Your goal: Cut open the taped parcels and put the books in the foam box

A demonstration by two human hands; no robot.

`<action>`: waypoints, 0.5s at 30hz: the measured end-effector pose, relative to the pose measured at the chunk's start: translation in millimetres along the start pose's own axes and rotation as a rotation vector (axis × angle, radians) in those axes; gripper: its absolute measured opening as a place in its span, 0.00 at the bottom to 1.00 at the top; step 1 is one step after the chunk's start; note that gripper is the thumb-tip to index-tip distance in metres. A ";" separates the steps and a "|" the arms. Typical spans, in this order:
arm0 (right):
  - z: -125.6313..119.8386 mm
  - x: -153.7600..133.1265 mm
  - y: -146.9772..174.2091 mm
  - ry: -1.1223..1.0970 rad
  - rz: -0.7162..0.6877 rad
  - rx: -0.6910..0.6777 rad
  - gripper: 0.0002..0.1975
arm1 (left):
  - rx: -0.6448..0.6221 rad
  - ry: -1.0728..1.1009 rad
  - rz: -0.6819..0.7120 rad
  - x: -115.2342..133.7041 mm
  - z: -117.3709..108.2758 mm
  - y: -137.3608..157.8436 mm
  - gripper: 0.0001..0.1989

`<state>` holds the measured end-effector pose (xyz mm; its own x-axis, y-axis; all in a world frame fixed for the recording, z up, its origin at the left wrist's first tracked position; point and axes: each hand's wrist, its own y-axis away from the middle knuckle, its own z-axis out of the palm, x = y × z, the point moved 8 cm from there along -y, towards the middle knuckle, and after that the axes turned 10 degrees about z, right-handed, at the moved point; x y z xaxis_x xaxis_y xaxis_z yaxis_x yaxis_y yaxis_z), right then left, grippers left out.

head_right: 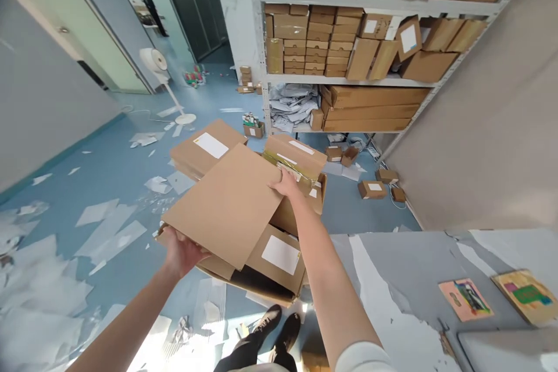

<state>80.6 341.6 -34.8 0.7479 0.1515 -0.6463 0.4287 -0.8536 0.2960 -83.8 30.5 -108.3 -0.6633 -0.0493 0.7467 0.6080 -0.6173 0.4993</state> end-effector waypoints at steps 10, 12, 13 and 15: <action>-6.4 -33.1 -16.3 0.141 -0.100 -0.092 0.50 | -0.006 0.211 -0.293 -2.4 -9.1 4.5 0.60; -2.1 -54.4 -21.7 0.091 -0.106 -0.143 0.51 | -0.016 0.235 -0.294 6.1 -7.9 1.8 0.61; 2.2 -63.9 -24.0 0.065 -0.095 -0.160 0.51 | -0.024 0.237 -0.291 10.5 -5.6 -0.1 0.60; 12.6 -79.2 -27.0 0.014 -0.073 -0.145 0.49 | -0.032 0.226 -0.285 18.0 -0.4 -3.3 0.57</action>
<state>3.4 346.4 -0.4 0.7188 0.2184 -0.6601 0.5498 -0.7596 0.3474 -97.9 31.4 -96.7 -0.8859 -0.0421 0.4620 0.3736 -0.6550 0.6568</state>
